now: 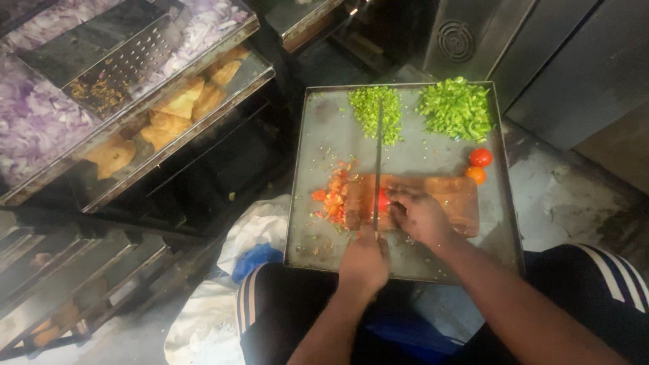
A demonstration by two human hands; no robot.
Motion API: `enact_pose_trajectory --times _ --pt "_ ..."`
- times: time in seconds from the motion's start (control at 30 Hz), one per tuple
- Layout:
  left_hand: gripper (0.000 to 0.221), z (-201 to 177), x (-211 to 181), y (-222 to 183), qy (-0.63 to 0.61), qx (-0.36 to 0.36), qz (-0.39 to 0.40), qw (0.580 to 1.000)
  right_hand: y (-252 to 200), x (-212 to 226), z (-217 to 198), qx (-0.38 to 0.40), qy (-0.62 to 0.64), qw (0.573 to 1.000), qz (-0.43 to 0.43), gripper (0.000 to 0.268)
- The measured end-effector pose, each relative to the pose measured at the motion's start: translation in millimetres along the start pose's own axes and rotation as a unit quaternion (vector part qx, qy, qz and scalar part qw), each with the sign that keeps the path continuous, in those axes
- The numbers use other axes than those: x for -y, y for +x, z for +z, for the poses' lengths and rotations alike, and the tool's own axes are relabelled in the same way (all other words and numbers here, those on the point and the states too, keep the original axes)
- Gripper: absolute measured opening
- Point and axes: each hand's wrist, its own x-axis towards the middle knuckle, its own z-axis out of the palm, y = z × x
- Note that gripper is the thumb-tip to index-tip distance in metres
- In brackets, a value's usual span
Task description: The person chops tomatoes on a wooden board with a large knife, then gathers the pieces together on a metal tray.
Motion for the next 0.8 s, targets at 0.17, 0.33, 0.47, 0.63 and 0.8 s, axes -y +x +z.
enact_pose_trajectory --times 0.17,0.33,0.47,0.63,0.8 --pt "0.039 -20.5 -17.5 -5.3 -0.006 0.066 -0.055 0.996 2.4 -0.6 -1.3 0.003 -0.008 1.0 0.006 0.031" --pt "0.036 -13.0 -12.4 -4.1 0.011 0.093 -0.061 0.994 0.4 -1.5 -0.7 0.008 -0.006 0.999 0.04 0.029" --pt "0.034 7.4 -6.1 23.3 0.006 0.089 -0.087 0.992 -0.7 -2.3 5.2 -0.015 -0.001 0.999 0.037 0.028" --pt "0.035 4.3 0.3 6.2 0.022 0.059 -0.05 0.997 -3.1 -4.0 3.0 -0.018 -0.011 0.999 0.034 0.027" --pt "0.032 -1.4 -6.1 -5.2 -0.006 0.046 -0.032 0.998 -4.6 -3.5 2.3 -0.041 -0.002 0.999 -0.008 0.024"
